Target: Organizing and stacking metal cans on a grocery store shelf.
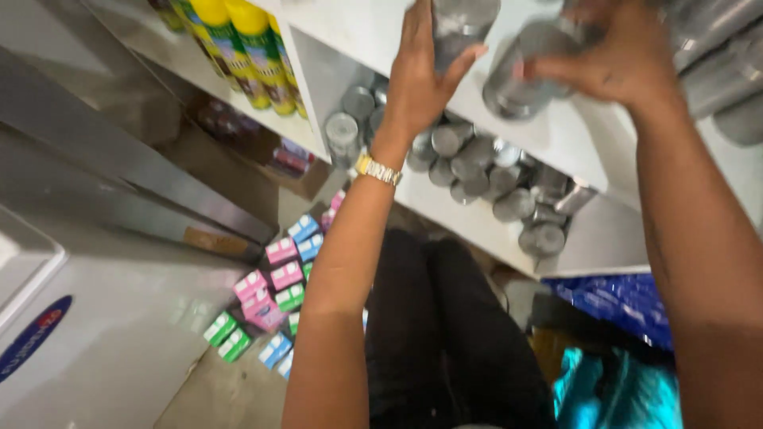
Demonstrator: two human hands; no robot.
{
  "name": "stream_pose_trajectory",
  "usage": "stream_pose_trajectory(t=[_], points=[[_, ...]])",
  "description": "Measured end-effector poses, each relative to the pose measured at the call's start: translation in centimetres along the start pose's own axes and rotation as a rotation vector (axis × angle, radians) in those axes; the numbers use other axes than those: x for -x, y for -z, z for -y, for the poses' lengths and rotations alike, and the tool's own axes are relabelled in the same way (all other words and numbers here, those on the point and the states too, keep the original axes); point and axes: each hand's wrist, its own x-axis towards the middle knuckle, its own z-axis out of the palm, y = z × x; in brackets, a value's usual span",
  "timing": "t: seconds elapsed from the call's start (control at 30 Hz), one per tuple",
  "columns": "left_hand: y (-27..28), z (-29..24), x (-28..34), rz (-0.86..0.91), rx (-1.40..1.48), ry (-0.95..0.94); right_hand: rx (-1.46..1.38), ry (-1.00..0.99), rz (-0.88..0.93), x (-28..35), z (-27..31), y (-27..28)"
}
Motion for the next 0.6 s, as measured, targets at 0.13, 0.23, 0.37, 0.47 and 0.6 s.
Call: stream_pose_trajectory(t=[0.13, 0.23, 0.37, 0.47, 0.6], points=[[-0.3, 0.6, 1.0, 0.045, -0.088, 0.007, -0.123, -0.134, 0.082, -0.1, 2.6, 0.0], [0.0, -4.0, 0.6, -0.09, -0.086, 0.045, 0.241, 0.138, -0.086, 0.8, 2.3, -0.7], [-0.8, -9.2, 0.6, -0.116, -0.102, -0.065, 0.234, 0.296, -0.362, 2.3, -2.6, -3.0], [-3.2, -11.0, -1.1, 0.093, -0.179, -0.167, -0.517, -0.017, -0.344, 3.9, -7.5, -5.6], [-5.5, -10.2, -2.6, 0.116, -0.295, -0.162, -0.53, -0.004, -0.395, 4.0, -5.7, -6.0]])
